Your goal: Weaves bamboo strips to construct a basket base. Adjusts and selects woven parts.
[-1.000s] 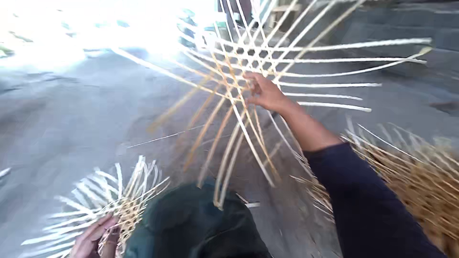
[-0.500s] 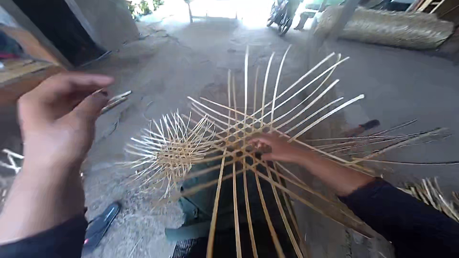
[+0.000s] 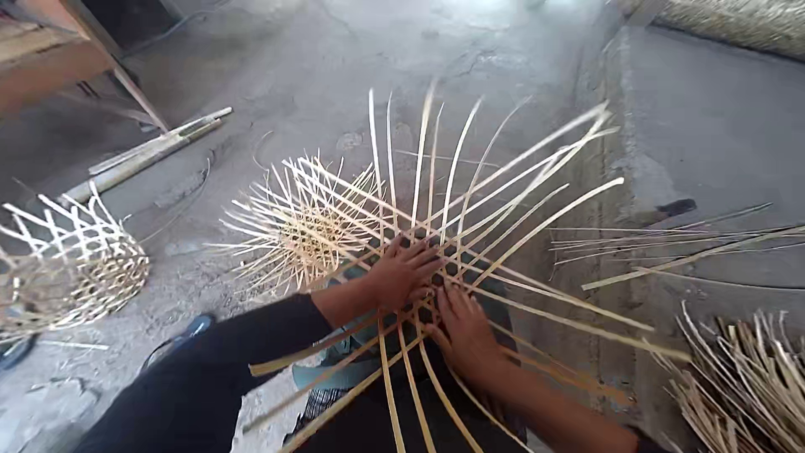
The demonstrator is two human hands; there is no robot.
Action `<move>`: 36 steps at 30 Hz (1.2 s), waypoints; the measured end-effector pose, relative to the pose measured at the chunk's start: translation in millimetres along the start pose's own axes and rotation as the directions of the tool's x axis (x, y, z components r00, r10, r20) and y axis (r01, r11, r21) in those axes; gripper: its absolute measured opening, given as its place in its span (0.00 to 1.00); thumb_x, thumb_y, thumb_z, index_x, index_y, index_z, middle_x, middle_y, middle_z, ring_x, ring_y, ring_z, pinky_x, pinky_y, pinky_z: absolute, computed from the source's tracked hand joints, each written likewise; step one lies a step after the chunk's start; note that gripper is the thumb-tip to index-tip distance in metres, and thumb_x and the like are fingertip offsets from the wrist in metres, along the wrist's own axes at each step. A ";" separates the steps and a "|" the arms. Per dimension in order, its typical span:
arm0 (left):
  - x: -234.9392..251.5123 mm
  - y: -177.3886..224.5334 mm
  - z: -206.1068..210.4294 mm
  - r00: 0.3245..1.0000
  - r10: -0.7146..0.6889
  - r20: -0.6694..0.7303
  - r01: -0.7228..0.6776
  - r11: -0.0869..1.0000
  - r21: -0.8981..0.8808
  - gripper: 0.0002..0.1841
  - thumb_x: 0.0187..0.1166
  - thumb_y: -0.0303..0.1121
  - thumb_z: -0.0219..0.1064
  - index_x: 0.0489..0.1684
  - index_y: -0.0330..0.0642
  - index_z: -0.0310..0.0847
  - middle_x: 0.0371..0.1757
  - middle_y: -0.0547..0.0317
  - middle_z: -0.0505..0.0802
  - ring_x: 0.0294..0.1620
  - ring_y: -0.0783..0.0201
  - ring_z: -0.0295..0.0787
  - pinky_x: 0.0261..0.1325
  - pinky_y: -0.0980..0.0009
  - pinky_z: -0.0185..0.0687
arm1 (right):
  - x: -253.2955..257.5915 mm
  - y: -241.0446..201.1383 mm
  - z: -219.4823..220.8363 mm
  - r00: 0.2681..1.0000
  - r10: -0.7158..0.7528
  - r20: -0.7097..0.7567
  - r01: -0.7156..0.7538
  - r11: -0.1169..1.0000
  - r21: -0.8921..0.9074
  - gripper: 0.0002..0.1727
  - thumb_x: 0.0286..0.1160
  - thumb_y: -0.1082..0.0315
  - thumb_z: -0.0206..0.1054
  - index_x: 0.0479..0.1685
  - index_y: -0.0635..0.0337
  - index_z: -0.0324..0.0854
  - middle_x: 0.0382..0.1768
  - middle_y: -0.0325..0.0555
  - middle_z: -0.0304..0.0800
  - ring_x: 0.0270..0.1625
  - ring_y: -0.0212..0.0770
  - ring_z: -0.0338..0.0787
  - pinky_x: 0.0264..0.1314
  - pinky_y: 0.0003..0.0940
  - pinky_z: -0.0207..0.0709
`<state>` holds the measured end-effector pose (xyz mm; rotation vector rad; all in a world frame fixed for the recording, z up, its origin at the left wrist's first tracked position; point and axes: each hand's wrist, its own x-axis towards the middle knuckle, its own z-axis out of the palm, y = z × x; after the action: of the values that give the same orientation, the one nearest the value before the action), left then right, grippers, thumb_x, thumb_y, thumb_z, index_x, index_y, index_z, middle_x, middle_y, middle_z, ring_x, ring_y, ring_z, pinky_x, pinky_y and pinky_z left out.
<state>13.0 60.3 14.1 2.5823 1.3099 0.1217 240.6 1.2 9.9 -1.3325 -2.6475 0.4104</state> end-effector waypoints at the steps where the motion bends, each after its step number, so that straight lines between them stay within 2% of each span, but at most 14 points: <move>1: 3.0 -0.3 5.4 1.000 -0.016 -0.007 0.016 1.000 0.000 0.36 0.89 0.61 0.46 0.95 0.56 0.53 0.96 0.57 0.58 0.97 0.49 0.44 0.88 0.24 0.25 | -2.5 3.7 13.9 0.998 -0.009 -0.056 0.007 0.999 -0.040 0.46 0.89 0.34 0.42 0.89 0.65 0.62 0.90 0.62 0.60 0.92 0.61 0.62 0.89 0.71 0.50; 5: 10.9 9.6 5.9 0.994 -0.091 0.060 0.090 0.996 0.030 0.38 0.90 0.57 0.49 0.96 0.47 0.49 0.97 0.53 0.55 0.97 0.46 0.40 0.89 0.27 0.23 | -2.9 7.0 35.7 0.993 -0.016 -0.114 -0.004 0.985 -0.171 0.46 0.88 0.35 0.41 0.90 0.66 0.61 0.91 0.60 0.59 0.92 0.60 0.61 0.89 0.73 0.47; 7: 10.1 7.5 0.2 0.994 -0.076 0.077 0.074 0.997 0.020 0.38 0.90 0.58 0.49 0.96 0.48 0.49 0.96 0.52 0.55 0.97 0.45 0.41 0.88 0.26 0.24 | -3.4 8.0 32.9 0.992 -0.032 -0.124 0.012 0.987 -0.160 0.46 0.89 0.34 0.40 0.90 0.65 0.61 0.91 0.58 0.60 0.92 0.59 0.62 0.89 0.72 0.49; 9: 8.2 0.3 -12.7 0.996 -0.026 0.091 0.030 0.999 -0.039 0.37 0.86 0.57 0.57 0.95 0.55 0.55 0.95 0.53 0.59 0.96 0.44 0.44 0.88 0.25 0.27 | -4.3 12.4 30.6 0.981 -0.074 -0.178 0.055 0.992 -0.112 0.46 0.88 0.32 0.39 0.89 0.63 0.64 0.89 0.57 0.64 0.90 0.58 0.66 0.88 0.70 0.53; 12: 10.8 -13.0 -36.6 0.997 0.041 0.058 -0.038 0.997 -0.060 0.39 0.69 0.53 0.78 0.86 0.63 0.70 0.85 0.50 0.74 0.89 0.39 0.59 0.85 0.25 0.42 | -2.3 16.6 23.8 0.982 -0.087 -0.169 0.088 0.996 -0.005 0.46 0.88 0.31 0.41 0.89 0.61 0.65 0.90 0.56 0.63 0.91 0.56 0.65 0.90 0.67 0.53; 17: 27.8 -5.4 -53.1 0.991 -0.035 0.126 0.034 0.999 0.015 0.45 0.59 0.50 0.84 0.85 0.64 0.68 0.78 0.42 0.79 0.83 0.35 0.65 0.77 0.30 0.58 | 5.6 21.9 4.5 0.987 -0.081 -0.138 0.101 0.985 0.143 0.40 0.87 0.34 0.49 0.88 0.51 0.69 0.89 0.52 0.66 0.92 0.56 0.61 0.90 0.67 0.54; 22: 47.6 -28.6 -84.0 0.999 -0.035 -0.042 0.041 0.988 0.151 0.44 0.63 0.52 0.80 0.88 0.66 0.67 0.71 0.34 0.81 0.74 0.31 0.72 0.68 0.31 0.67 | 12.0 36.8 -60.6 0.935 -0.032 -0.353 0.100 0.979 0.176 0.36 0.88 0.41 0.54 0.87 0.54 0.70 0.85 0.55 0.72 0.87 0.56 0.71 0.87 0.66 0.62; 25: 57.1 -68.9 -116.6 0.964 -0.107 -0.244 0.169 0.954 0.249 0.42 0.64 0.56 0.79 0.85 0.64 0.71 0.72 0.30 0.80 0.73 0.29 0.74 0.68 0.30 0.68 | -1.9 52.1 -111.4 0.870 0.044 -0.491 0.049 0.983 0.176 0.36 0.88 0.45 0.54 0.85 0.62 0.69 0.82 0.60 0.75 0.83 0.56 0.76 0.83 0.58 0.70; 27: 59.4 -94.8 -148.9 0.925 -0.208 -0.318 0.304 0.907 0.291 0.45 0.63 0.59 0.78 0.88 0.66 0.67 0.77 0.30 0.77 0.78 0.28 0.70 0.71 0.29 0.67 | -14.8 68.6 -132.2 0.817 0.089 -0.570 0.068 0.966 0.248 0.34 0.89 0.49 0.54 0.84 0.67 0.69 0.79 0.65 0.76 0.80 0.54 0.78 0.81 0.51 0.73; 29: 58.4 -116.1 -183.3 0.872 -0.300 -0.388 0.429 0.849 0.307 0.46 0.62 0.61 0.76 0.88 0.67 0.66 0.80 0.31 0.74 0.80 0.29 0.68 0.69 0.30 0.68 | -25.1 85.2 -137.3 0.743 0.098 -0.662 0.205 0.908 0.365 0.27 0.90 0.58 0.57 0.76 0.71 0.75 0.71 0.60 0.83 0.71 0.43 0.85 0.74 0.39 0.81; 30: 56.6 -124.2 -198.8 0.844 -0.333 -0.421 0.479 0.821 0.311 0.46 0.62 0.62 0.76 0.88 0.66 0.66 0.81 0.31 0.73 0.80 0.29 0.67 0.67 0.30 0.68 | -29.9 88.8 -136.5 0.717 0.102 -0.690 0.282 0.863 0.420 0.19 0.90 0.62 0.57 0.67 0.67 0.81 0.61 0.48 0.88 0.61 0.35 0.89 0.65 0.34 0.85; 32: 51.8 -132.8 -226.0 0.785 -0.399 -0.474 0.568 0.769 0.294 0.48 0.60 0.64 0.75 0.89 0.66 0.65 0.83 0.30 0.71 0.83 0.27 0.63 0.68 0.28 0.67 | -38.2 82.7 -132.8 0.758 0.094 -0.646 0.351 0.776 0.524 0.12 0.92 0.61 0.55 0.46 0.46 0.85 0.43 0.22 0.92 0.43 0.21 0.90 0.48 0.23 0.87; 34: 49.8 -131.3 -248.7 0.725 -0.462 -0.510 0.640 0.726 0.252 0.49 0.58 0.65 0.75 0.89 0.65 0.64 0.82 0.31 0.71 0.84 0.27 0.62 0.69 0.27 0.66 | -39.5 65.6 -121.9 0.864 0.025 -0.503 0.341 0.706 0.621 0.15 0.92 0.58 0.57 0.38 0.42 0.89 0.34 0.21 0.93 0.36 0.23 0.91 0.42 0.25 0.88; 36: 53.4 -123.7 -264.3 0.660 -0.520 -0.542 0.696 0.696 0.178 0.50 0.55 0.67 0.76 0.87 0.67 0.66 0.82 0.31 0.72 0.84 0.27 0.61 0.69 0.26 0.66 | -27.3 45.5 -96.9 0.930 -0.084 -0.358 0.312 0.699 0.644 0.18 0.89 0.55 0.60 0.37 0.51 0.92 0.35 0.32 0.94 0.37 0.30 0.93 0.44 0.31 0.91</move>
<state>-100.5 220.4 236.6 2.2558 2.5657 0.4042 316.1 22.1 87.8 -0.7666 -2.0094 0.9619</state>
